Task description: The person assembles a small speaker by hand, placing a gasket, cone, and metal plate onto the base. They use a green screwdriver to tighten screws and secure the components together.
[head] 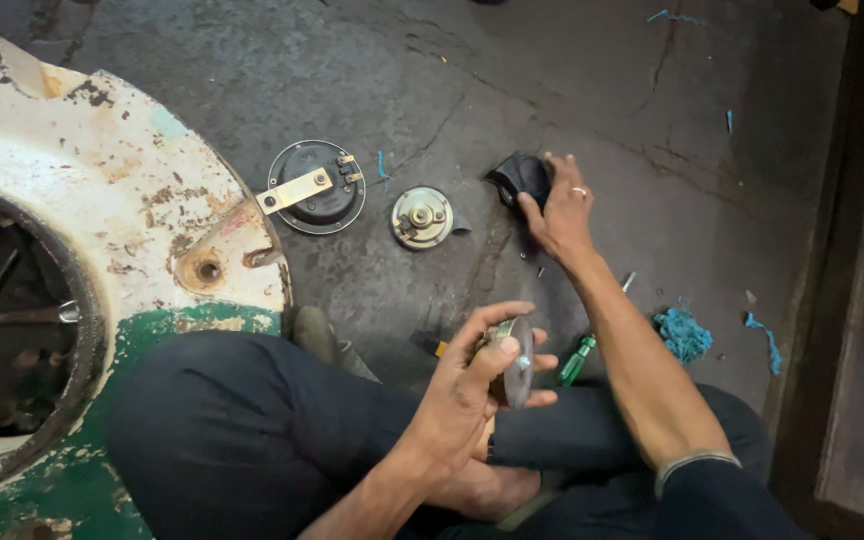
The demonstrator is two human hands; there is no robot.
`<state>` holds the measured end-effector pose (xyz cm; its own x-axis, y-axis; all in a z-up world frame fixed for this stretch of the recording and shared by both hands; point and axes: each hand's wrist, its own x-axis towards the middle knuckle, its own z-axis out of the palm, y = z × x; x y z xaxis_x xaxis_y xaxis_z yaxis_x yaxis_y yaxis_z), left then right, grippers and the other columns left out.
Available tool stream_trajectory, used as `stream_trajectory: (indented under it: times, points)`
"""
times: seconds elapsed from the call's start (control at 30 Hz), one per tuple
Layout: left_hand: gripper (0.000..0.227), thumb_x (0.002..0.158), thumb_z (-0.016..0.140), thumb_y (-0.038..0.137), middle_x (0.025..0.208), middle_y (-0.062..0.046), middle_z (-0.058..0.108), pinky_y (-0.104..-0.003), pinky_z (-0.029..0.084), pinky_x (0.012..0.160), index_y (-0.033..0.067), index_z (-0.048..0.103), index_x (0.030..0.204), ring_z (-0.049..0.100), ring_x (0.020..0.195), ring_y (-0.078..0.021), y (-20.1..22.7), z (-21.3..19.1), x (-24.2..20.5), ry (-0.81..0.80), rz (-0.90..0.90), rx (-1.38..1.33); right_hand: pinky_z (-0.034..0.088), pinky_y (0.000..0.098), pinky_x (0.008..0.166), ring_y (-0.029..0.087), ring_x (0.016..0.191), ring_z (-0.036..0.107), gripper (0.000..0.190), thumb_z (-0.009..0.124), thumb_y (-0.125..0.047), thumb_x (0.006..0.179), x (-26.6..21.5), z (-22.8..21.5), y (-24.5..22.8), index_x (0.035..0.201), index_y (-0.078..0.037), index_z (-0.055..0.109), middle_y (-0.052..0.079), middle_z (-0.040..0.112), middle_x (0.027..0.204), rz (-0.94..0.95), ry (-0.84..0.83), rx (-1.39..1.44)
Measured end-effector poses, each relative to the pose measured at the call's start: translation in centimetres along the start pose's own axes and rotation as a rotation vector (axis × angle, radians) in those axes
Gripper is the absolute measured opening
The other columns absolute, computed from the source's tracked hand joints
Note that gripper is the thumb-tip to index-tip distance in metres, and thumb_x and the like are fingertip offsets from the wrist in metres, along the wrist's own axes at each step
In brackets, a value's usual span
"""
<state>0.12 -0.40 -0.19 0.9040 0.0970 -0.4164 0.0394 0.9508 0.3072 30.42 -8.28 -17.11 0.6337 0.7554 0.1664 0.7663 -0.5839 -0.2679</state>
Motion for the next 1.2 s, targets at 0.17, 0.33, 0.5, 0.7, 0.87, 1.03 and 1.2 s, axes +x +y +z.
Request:
stream_trajectory:
  times: [0.17,0.33,0.5,0.7,0.87,1.03,1.2]
  points:
    - [0.050,0.095,0.063,0.029,0.125,-0.014,0.059,-0.044,0.064,0.085,0.0112,0.053,0.141,0.065,0.110,-0.0236,0.0,0.0,-0.2,0.004,-0.014,0.011,0.037,0.0498,0.116,0.040,0.133,0.058,0.078,0.077,-0.026,0.093,-0.1,-0.2,0.8,0.151,-0.002,0.031,0.020,0.064,0.141,0.068,-0.021,0.176]
    - [0.050,0.096,0.062,0.029,0.126,-0.015,0.059,-0.044,0.064,0.085,0.0106,0.053,0.142,0.066,0.112,-0.0246,0.1,0.1,-0.4,-0.015,-0.004,0.027,0.048,0.0457,0.109,0.044,0.130,0.058,0.092,0.082,-0.026,0.090,-0.1,-0.9,0.5,0.156,-0.011,0.020,0.024,0.060,0.147,0.141,-0.073,0.346]
    - [0.051,0.096,0.061,0.030,0.126,-0.015,0.058,-0.044,0.064,0.086,0.0097,0.052,0.142,0.065,0.112,-0.0245,0.0,-0.1,-0.3,-0.024,0.006,0.019,0.048,0.0456,0.111,0.044,0.135,0.057,0.103,0.090,-0.021,0.081,-0.7,-0.3,0.1,0.156,-0.012,0.020,0.027,0.056,0.147,0.112,-0.016,0.317]
    - [0.053,0.095,0.062,0.031,0.126,-0.015,0.059,-0.045,0.064,0.085,0.0091,0.052,0.141,0.066,0.111,-0.0249,-0.1,0.0,-0.1,-0.017,-0.001,0.014,0.052,0.0439,0.106,0.038,0.127,0.064,0.100,0.093,-0.018,0.075,0.1,0.4,-0.5,0.152,-0.012,0.028,0.023,0.064,0.139,0.099,-0.037,0.351]
    - [0.053,0.095,0.061,0.031,0.127,-0.016,0.058,-0.045,0.064,0.086,0.0096,0.052,0.142,0.066,0.111,-0.0252,0.0,-0.1,-0.1,-0.004,0.006,-0.001,0.048,0.0424,0.112,0.035,0.130,0.060,0.101,0.091,-0.010,0.073,0.6,0.9,-0.8,0.152,-0.009,0.029,0.024,0.059,0.138,0.003,-0.005,0.428]
    - [0.053,0.095,0.061,0.032,0.127,-0.016,0.058,-0.046,0.064,0.086,0.0095,0.052,0.142,0.066,0.112,-0.0252,-0.1,-0.1,0.0,-0.022,0.012,0.001,0.046,0.0439,0.114,0.037,0.135,0.057,0.100,0.090,-0.008,0.074,0.8,0.7,0.0,0.152,-0.008,0.029,0.026,0.055,0.144,-0.093,-0.033,0.478]
    - [0.053,0.095,0.062,0.032,0.126,-0.016,0.058,-0.046,0.064,0.086,0.0103,0.052,0.142,0.066,0.111,-0.0259,-0.2,-0.1,-0.1,-0.015,0.001,-0.006,0.047,0.0431,0.113,0.036,0.132,0.060,0.098,0.091,-0.011,0.076,0.6,0.5,0.1,0.151,-0.011,0.028,0.022,0.060,0.139,-0.055,-0.074,0.411]
